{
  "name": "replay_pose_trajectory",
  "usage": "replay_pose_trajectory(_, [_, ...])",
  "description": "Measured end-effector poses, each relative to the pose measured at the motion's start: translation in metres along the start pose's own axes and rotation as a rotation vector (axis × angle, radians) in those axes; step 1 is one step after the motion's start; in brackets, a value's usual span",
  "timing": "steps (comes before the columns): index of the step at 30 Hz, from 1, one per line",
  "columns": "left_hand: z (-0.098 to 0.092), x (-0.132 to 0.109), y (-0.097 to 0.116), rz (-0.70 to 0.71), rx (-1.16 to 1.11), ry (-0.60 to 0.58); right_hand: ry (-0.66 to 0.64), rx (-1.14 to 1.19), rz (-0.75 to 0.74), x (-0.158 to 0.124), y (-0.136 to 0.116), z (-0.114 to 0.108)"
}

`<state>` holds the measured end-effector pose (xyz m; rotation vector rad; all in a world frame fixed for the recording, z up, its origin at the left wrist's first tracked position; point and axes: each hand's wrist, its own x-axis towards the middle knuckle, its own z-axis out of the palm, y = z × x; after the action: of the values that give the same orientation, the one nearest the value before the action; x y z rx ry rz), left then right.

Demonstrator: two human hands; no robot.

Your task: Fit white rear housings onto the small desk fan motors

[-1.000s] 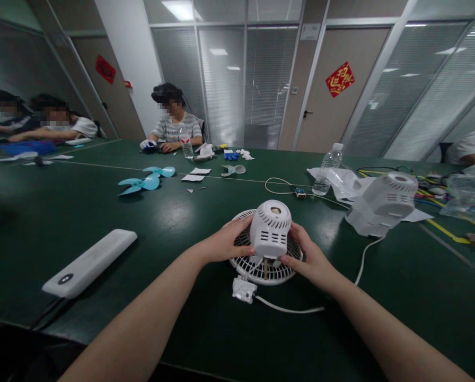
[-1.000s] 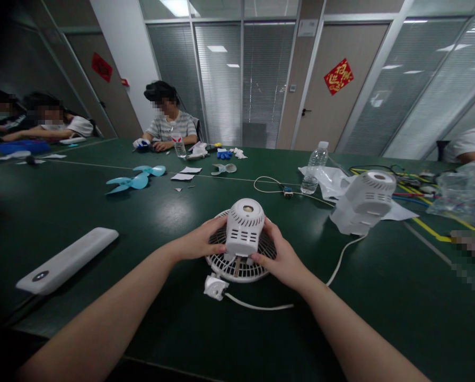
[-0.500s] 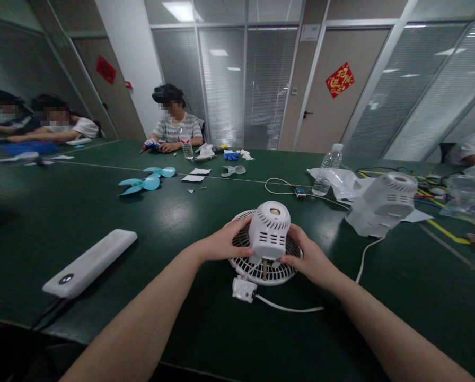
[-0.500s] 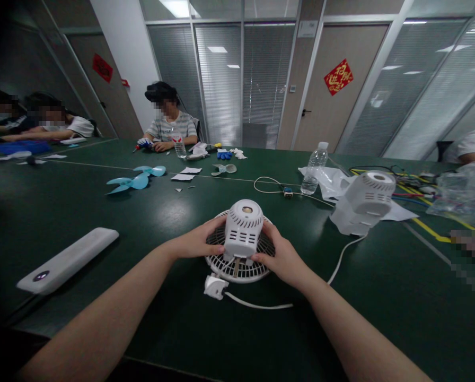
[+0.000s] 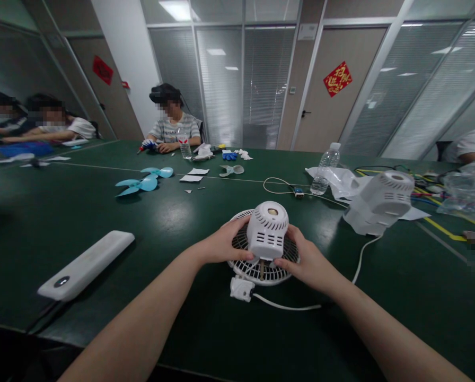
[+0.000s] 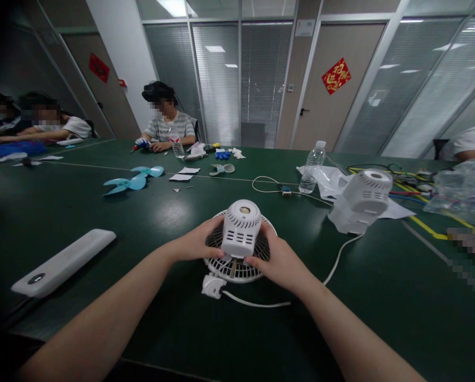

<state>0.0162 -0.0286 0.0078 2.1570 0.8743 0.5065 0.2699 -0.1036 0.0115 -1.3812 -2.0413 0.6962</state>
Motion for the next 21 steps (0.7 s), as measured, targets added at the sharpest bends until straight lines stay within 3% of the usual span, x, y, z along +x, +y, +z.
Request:
replay_pose_trajectory(10, [-0.0001, -0.0005, -0.0039, 0.002, -0.013, -0.026, 0.051, 0.032, 0.059, 0.0011, -0.0022, 0.0021])
replay_pose_trajectory(21, [0.0049, 0.0022, -0.0027, 0.046, 0.015, 0.045, 0.055, 0.075, 0.039, 0.0025, 0.0038, 0.0059])
